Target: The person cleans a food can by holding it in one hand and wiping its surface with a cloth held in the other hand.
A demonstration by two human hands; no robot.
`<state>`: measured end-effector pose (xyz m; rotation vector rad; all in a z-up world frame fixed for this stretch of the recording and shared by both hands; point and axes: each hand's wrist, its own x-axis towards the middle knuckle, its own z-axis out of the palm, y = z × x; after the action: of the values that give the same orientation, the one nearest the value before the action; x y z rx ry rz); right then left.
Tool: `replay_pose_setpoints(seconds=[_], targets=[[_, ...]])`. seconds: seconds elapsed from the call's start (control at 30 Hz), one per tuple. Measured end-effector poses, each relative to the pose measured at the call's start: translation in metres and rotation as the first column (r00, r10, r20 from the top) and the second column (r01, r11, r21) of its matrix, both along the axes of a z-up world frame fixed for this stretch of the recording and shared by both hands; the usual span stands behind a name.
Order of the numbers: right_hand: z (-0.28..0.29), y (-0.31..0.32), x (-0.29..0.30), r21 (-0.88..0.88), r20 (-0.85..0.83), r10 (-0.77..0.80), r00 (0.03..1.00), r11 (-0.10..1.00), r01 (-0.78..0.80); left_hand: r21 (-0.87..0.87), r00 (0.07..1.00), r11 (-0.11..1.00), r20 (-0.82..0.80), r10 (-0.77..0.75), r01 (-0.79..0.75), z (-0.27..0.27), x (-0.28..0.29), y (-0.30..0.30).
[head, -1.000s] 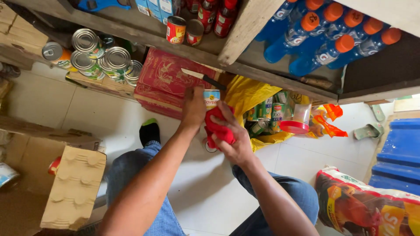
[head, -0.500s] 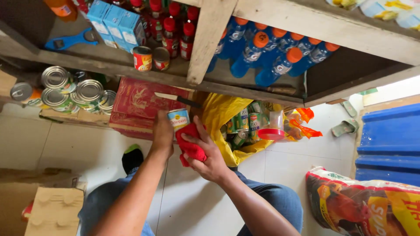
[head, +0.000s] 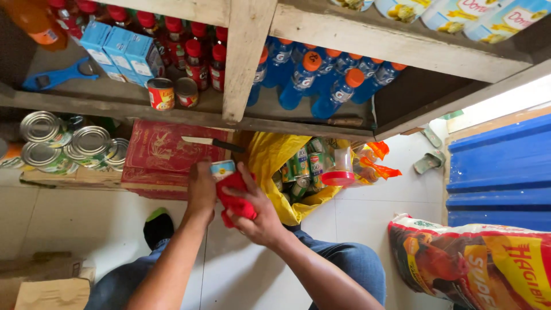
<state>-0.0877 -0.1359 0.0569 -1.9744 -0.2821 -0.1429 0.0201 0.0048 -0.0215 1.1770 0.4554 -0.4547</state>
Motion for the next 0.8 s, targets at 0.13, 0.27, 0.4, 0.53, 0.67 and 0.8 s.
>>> replay_pose_setpoints(seconds=[0.13,0.27,0.4,0.53,0.67,0.8], targets=[[-0.013,-0.009,0.010,0.117,-0.079,-0.083,0.993,0.989,0.092,0.786,0.662,0.616,0.493,-0.565,-0.059,-0.027,-0.012,-0.010],[-0.007,0.009,-0.003,0.006,-0.014,-0.139,0.990,0.990,0.139,0.452,0.955,0.889,0.224,-0.192,0.073,-0.013,-0.005,-0.015],[-0.007,0.014,-0.007,-0.047,0.005,-0.053,0.999,0.998,0.053,0.416,0.986,0.909,0.155,-0.057,-0.012,0.012,0.006,-0.001],[-0.019,-0.002,0.006,0.018,-0.006,-0.101,0.995,0.995,0.102,0.338,0.989,0.934,0.056,-0.140,0.113,0.033,-0.010,-0.013],[-0.022,0.000,0.001,0.050,-0.008,-0.203,0.979,0.978,0.203,0.504,0.934,0.845,0.184,-0.306,0.178,0.005,-0.015,-0.018],[-0.016,0.021,-0.013,-0.048,0.048,-0.192,0.980,0.980,0.195,0.477,0.945,0.878,0.266,-0.192,0.044,-0.004,-0.005,-0.015]])
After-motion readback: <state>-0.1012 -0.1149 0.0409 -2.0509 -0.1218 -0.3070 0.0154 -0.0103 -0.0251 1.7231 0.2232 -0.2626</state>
